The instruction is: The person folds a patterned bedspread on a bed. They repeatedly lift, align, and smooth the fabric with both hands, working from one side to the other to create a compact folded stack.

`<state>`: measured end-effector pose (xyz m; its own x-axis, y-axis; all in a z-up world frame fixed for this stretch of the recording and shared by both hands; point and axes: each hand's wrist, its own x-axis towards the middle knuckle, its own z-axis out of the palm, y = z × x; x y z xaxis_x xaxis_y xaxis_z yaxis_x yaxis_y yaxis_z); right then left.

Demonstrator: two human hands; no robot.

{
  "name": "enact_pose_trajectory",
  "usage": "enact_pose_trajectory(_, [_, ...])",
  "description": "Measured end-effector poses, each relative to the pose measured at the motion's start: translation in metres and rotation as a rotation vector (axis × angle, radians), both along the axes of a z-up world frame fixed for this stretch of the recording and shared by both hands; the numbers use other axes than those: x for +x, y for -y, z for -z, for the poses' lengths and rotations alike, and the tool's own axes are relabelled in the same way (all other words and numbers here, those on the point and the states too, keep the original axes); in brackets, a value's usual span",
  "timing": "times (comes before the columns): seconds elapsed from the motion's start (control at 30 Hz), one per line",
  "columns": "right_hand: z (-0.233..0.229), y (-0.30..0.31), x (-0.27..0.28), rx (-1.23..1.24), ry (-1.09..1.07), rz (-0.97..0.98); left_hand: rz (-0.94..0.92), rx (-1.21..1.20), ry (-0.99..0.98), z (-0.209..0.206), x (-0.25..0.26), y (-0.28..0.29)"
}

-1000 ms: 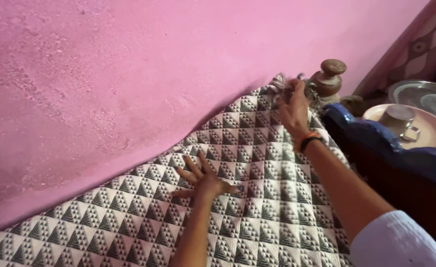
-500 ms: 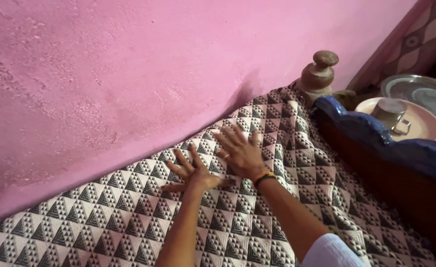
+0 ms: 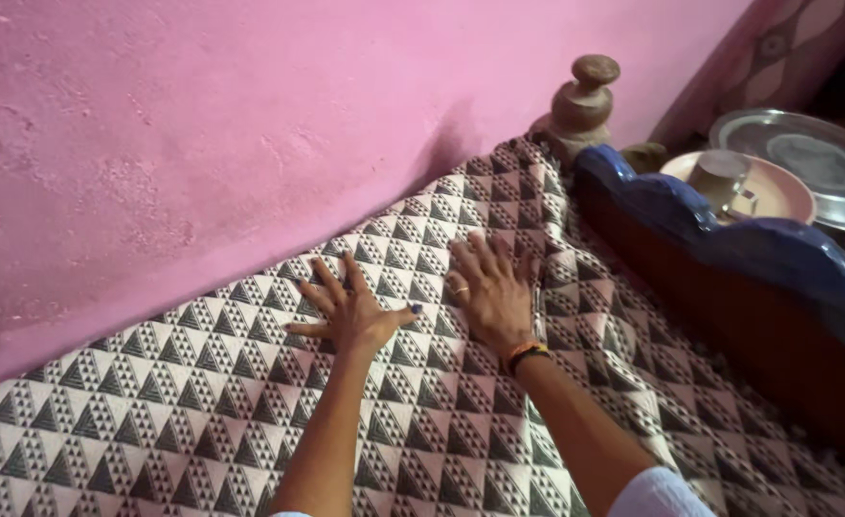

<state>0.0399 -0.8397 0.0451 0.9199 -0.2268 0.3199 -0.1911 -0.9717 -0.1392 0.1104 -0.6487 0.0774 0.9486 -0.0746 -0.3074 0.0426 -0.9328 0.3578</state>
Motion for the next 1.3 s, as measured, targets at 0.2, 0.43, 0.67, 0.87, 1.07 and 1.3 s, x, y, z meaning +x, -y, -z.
enact_pose_trajectory(0.2, [0.012,0.007,-0.039,-0.05,0.237,0.146,0.044,0.029,0.2,0.042,-0.037,0.012])
enact_pose_trajectory(0.43, [-0.008,-0.031,-0.08,-0.192,0.069,0.295,0.223,0.073,0.359,0.061,-0.081,-0.048])
enact_pose_trajectory(0.67, [0.014,-0.109,-0.084,0.014,0.03,-0.321,0.296,0.087,0.685,0.08,-0.119,-0.095])
enact_pose_trajectory(0.87, [-0.003,-0.121,-0.059,0.22,0.027,0.095,0.057,0.275,0.54,0.063,-0.119,-0.159])
enact_pose_trajectory(1.07, [0.023,-0.212,-0.046,0.002,0.158,-0.673,0.138,0.329,0.609,0.094,-0.112,-0.178])
enact_pose_trajectory(1.3, [-0.007,-0.181,-0.036,0.001,-0.283,-0.27,0.092,0.444,0.404,0.065,-0.103,-0.248])
